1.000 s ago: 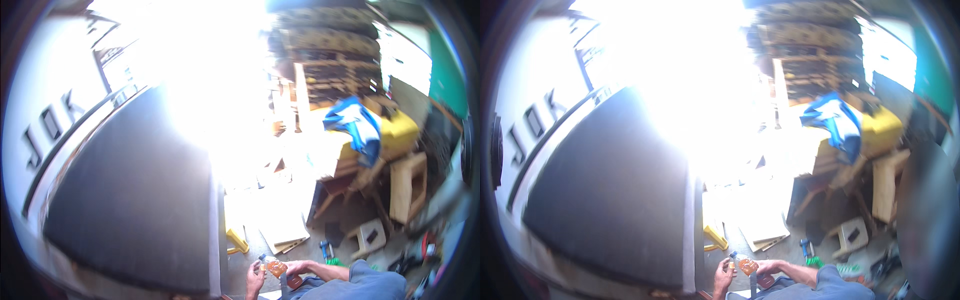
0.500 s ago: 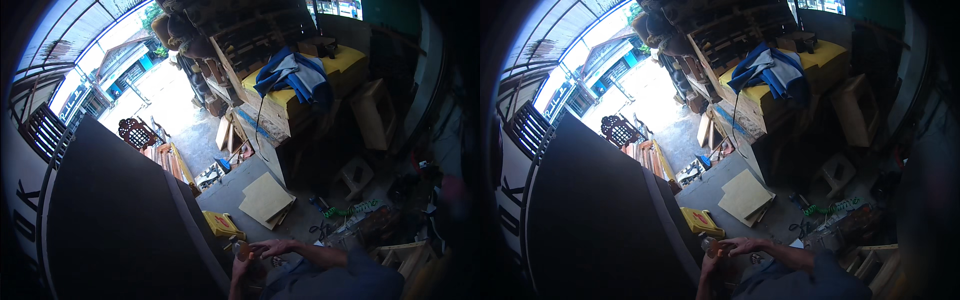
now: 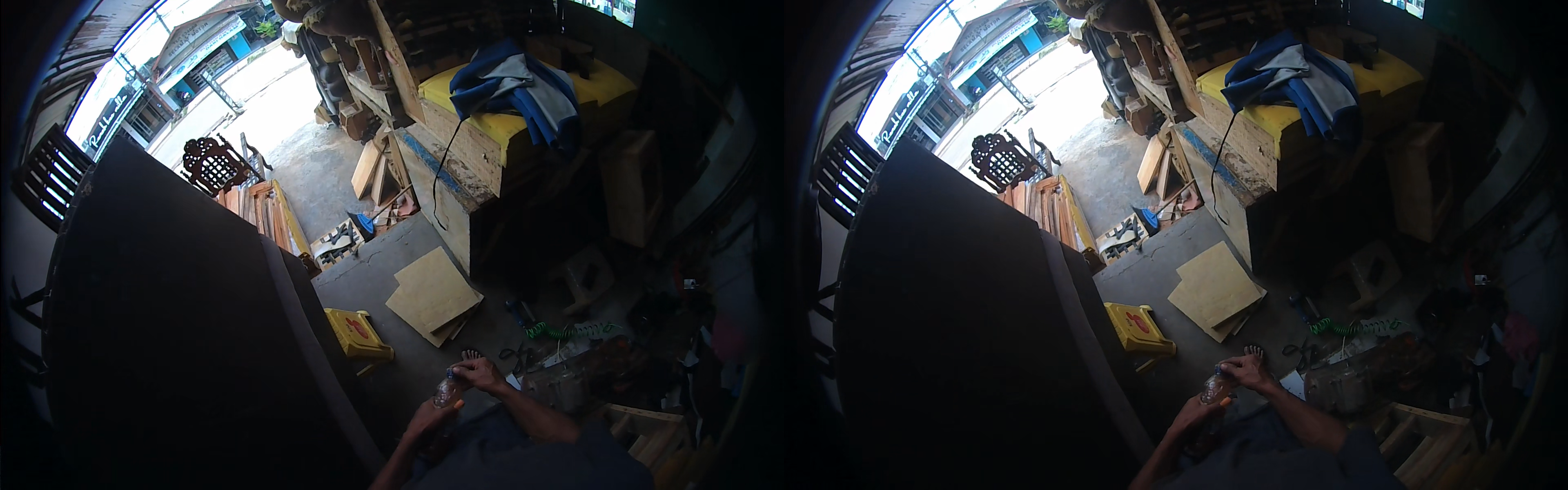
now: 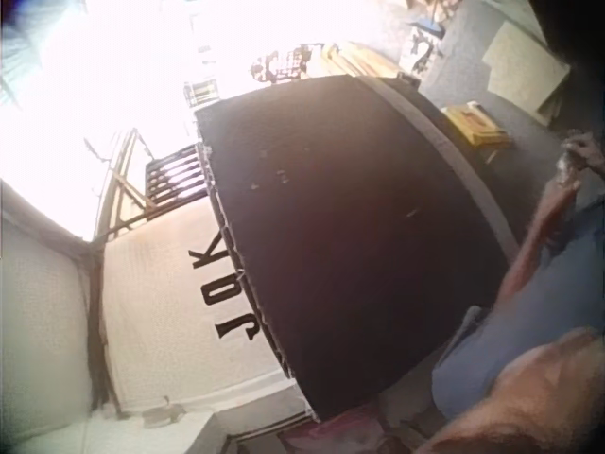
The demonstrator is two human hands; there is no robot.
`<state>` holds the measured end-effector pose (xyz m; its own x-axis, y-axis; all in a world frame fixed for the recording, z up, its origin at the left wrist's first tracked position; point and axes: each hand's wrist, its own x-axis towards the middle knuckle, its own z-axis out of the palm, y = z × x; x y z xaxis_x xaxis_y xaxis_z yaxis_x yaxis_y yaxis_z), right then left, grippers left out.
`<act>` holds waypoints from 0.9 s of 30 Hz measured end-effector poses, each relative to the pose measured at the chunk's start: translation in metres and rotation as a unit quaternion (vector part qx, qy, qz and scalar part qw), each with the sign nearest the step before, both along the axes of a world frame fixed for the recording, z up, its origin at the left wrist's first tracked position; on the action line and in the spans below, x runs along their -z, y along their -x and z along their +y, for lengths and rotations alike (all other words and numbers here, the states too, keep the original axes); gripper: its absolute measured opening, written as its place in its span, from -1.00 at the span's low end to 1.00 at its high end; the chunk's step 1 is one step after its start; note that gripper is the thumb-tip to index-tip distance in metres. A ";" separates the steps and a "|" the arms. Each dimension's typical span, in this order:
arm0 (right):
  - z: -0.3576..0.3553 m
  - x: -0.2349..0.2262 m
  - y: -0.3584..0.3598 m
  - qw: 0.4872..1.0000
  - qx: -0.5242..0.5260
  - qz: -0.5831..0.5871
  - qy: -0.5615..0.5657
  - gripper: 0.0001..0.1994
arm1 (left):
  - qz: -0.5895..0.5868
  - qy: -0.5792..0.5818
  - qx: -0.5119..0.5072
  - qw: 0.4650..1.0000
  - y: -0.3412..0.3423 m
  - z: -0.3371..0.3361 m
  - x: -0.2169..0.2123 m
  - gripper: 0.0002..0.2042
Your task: The person assembles a small wooden pallet by nailing black straps onto a wooden base using a pneumatic nail gun. They then apply a yellow liquid from a bottle onto several flat boards and spread it with a sponge.
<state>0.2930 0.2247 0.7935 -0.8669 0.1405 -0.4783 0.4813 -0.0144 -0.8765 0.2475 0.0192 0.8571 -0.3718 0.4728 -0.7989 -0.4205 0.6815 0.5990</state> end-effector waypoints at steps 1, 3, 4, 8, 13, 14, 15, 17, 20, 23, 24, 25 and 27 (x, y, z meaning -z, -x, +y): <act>0.005 0.002 0.003 0.998 0.025 -0.018 0.063 -0.69 | -0.010 0.000 -0.002 1.000 0.006 0.004 0.001 -0.43; 0.016 0.011 0.016 0.990 0.060 -0.033 0.120 -0.69 | -0.020 -0.002 0.005 1.000 0.024 0.010 0.013 -0.43; 0.020 0.010 0.028 0.991 0.060 -0.043 0.108 -0.69 | -0.019 -0.003 0.003 1.000 0.034 0.010 0.022 -0.41; 0.033 0.020 0.095 0.993 0.065 -0.061 0.072 -0.72 | -0.012 0.017 0.001 1.000 0.098 0.026 0.043 -0.32; 0.057 0.090 0.224 0.997 0.048 -0.047 0.035 -0.74 | 0.062 0.080 -0.021 0.995 0.207 0.040 0.151 -0.22; 0.062 0.123 0.248 0.998 0.048 -0.045 0.019 -0.74 | 0.072 0.094 -0.021 0.993 0.241 0.047 0.171 -0.20; 0.066 0.186 0.272 0.997 0.071 -0.019 0.031 -0.70 | 0.108 0.056 -0.062 0.991 0.274 0.044 0.231 -0.18; 0.084 0.281 0.332 0.995 0.006 -0.015 -0.103 -0.66 | 0.129 0.004 -0.139 0.982 0.335 0.038 0.340 -0.16; 0.111 0.447 0.416 0.961 -0.099 -0.052 -0.253 -0.56 | 0.177 0.032 -0.160 0.970 0.476 0.061 0.479 -0.35; 0.125 0.596 0.492 0.899 -0.063 0.015 -0.433 -0.51 | 0.172 -0.026 -0.195 0.965 0.621 0.095 0.585 -0.49; 0.127 0.637 0.516 0.858 -0.035 0.064 -0.508 -0.52 | 0.194 -0.013 -0.203 0.960 0.665 0.106 0.616 -0.54; 0.126 0.673 0.537 0.810 -0.008 0.113 -0.575 -0.53 | 0.231 -0.002 -0.208 0.951 0.708 0.114 0.652 -0.57; 0.113 0.707 0.549 0.804 -0.044 0.135 -0.578 -0.57 | 0.262 0.056 -0.143 0.953 0.794 0.110 0.710 -0.58</act>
